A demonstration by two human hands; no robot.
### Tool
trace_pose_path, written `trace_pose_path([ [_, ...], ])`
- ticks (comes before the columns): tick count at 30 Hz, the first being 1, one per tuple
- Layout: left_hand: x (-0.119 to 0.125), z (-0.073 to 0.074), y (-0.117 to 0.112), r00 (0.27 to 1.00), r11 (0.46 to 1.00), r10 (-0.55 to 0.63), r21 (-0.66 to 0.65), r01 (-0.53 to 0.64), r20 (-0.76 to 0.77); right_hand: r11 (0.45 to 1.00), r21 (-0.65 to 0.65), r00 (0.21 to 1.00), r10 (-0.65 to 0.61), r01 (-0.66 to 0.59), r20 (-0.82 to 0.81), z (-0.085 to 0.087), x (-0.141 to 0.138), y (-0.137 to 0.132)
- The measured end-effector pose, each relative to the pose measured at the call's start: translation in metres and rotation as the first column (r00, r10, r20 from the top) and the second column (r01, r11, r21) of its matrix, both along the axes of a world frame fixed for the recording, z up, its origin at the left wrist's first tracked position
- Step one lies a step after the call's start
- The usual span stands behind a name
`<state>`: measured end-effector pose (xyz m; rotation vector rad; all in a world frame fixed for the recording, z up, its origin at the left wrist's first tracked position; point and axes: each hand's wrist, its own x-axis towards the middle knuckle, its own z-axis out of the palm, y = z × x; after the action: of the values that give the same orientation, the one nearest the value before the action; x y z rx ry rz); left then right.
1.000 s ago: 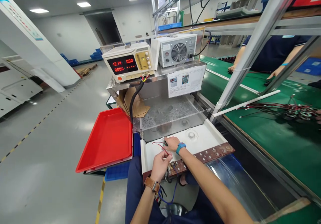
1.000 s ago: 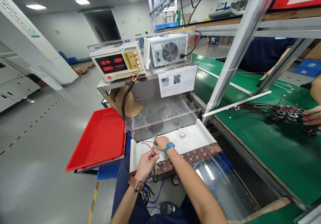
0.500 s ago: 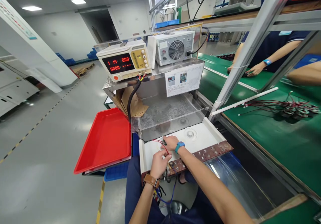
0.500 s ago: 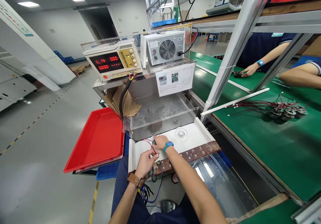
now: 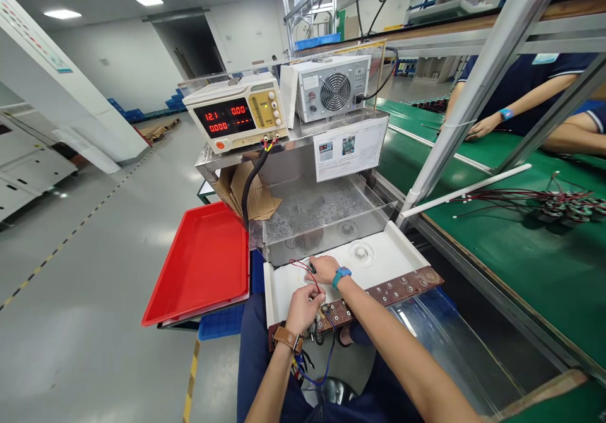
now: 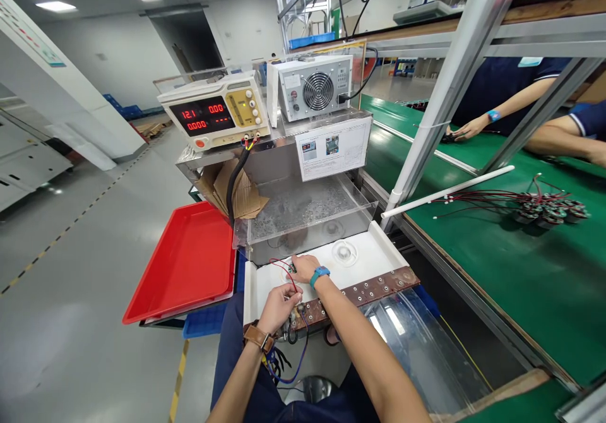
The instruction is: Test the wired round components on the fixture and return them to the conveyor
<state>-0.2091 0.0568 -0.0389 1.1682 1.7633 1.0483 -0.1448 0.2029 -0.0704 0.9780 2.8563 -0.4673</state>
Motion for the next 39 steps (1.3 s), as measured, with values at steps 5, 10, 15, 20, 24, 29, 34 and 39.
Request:
trace_pose_path([
  [5,0.0,-0.001,-0.001,1.0,1.0,0.006,0.012,-0.006,-0.002,1.0,0.004,1.0,-0.01,0.01,0.0,0.001,0.0,-0.001],
  [10,-0.001,-0.004,-0.002,1.0,1.0,0.013,0.024,-0.013,0.005,1.0,0.002,1.0,-0.018,0.018,0.0,0.002,0.0,-0.002],
  [15,0.0,-0.004,-0.001,1.0,1.0,0.01,0.028,-0.01,0.004,1.0,-0.007,1.0,-0.016,0.016,0.005,0.004,0.001,-0.002],
  [20,0.001,-0.002,-0.001,1.0,1.0,0.012,0.02,-0.012,-0.002,1.0,0.001,1.0,-0.013,0.013,-0.002,0.005,0.001,-0.002],
  [24,0.001,-0.001,-0.001,1.0,1.0,0.019,0.01,-0.019,-0.007,1.0,-0.021,1.0,-0.007,0.007,0.002,0.004,0.0,-0.002],
  [29,0.002,0.001,-0.002,0.999,1.0,0.03,0.007,-0.03,-0.012,1.0,-0.012,1.0,-0.023,0.023,0.008,0.002,-0.001,-0.002],
  [34,0.002,0.004,-0.003,1.0,1.0,0.024,0.009,-0.023,-0.011,1.0,-0.005,1.0,-0.03,0.03,-0.003,0.001,-0.002,-0.003],
  [39,0.002,0.005,-0.003,1.0,1.0,0.023,0.002,-0.023,-0.014,0.999,-0.031,1.0,-0.026,0.026,-0.005,0.002,-0.001,-0.002],
])
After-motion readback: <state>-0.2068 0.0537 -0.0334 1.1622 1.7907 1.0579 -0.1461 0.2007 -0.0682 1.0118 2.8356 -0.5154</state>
